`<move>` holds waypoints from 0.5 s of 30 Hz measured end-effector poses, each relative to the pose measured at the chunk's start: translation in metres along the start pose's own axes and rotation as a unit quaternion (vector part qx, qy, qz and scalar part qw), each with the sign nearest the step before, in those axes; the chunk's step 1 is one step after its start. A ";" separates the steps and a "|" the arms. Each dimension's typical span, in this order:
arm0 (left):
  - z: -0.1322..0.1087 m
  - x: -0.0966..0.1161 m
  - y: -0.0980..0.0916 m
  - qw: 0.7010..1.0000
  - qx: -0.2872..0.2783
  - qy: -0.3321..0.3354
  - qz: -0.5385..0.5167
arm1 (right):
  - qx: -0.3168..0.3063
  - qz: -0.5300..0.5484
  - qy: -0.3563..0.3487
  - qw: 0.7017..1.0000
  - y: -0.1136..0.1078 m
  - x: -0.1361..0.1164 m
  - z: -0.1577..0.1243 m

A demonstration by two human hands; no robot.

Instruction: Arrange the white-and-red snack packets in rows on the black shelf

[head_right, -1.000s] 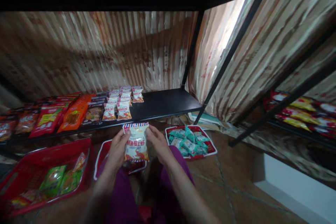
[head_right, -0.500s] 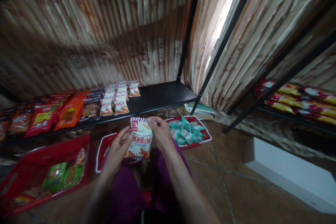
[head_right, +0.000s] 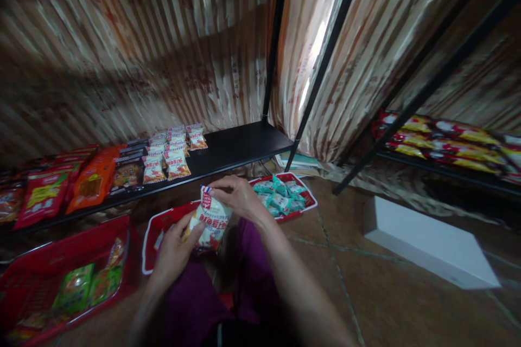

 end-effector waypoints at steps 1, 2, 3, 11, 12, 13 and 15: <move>-0.001 0.000 0.001 1.000 -0.005 0.001 0.002 | 0.011 0.002 0.001 1.000 0.001 0.000 0.000; -0.002 0.001 0.001 1.000 -0.005 -0.001 0.000 | 0.032 0.006 0.005 0.999 0.000 0.001 0.000; -0.003 0.001 0.001 1.000 0.001 -0.003 -0.003 | 0.058 0.014 0.015 0.998 0.000 0.004 -0.001; -0.008 -0.001 -0.002 0.999 0.018 0.004 0.038 | 0.073 0.064 0.067 0.993 0.011 0.016 0.004; -0.007 -0.001 -0.002 1.000 0.005 0.007 0.030 | 0.060 0.056 0.060 0.995 0.013 0.015 0.005; -0.005 -0.001 -0.004 1.000 -0.002 0.005 0.015 | 0.045 0.051 0.054 0.996 0.015 0.013 0.007; 0.000 0.001 -0.011 0.999 0.004 -0.007 -0.032 | 0.011 0.042 0.043 0.998 0.020 0.010 0.009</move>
Point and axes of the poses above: each hand's wrist, its own z-axis towards the middle knuckle, its own y-axis out of the palm, x = y × z, the point moved 9 cm from there along z, towards the middle knuckle, and after that the axes turned 1 degree about -z, right-handed, at the moved point
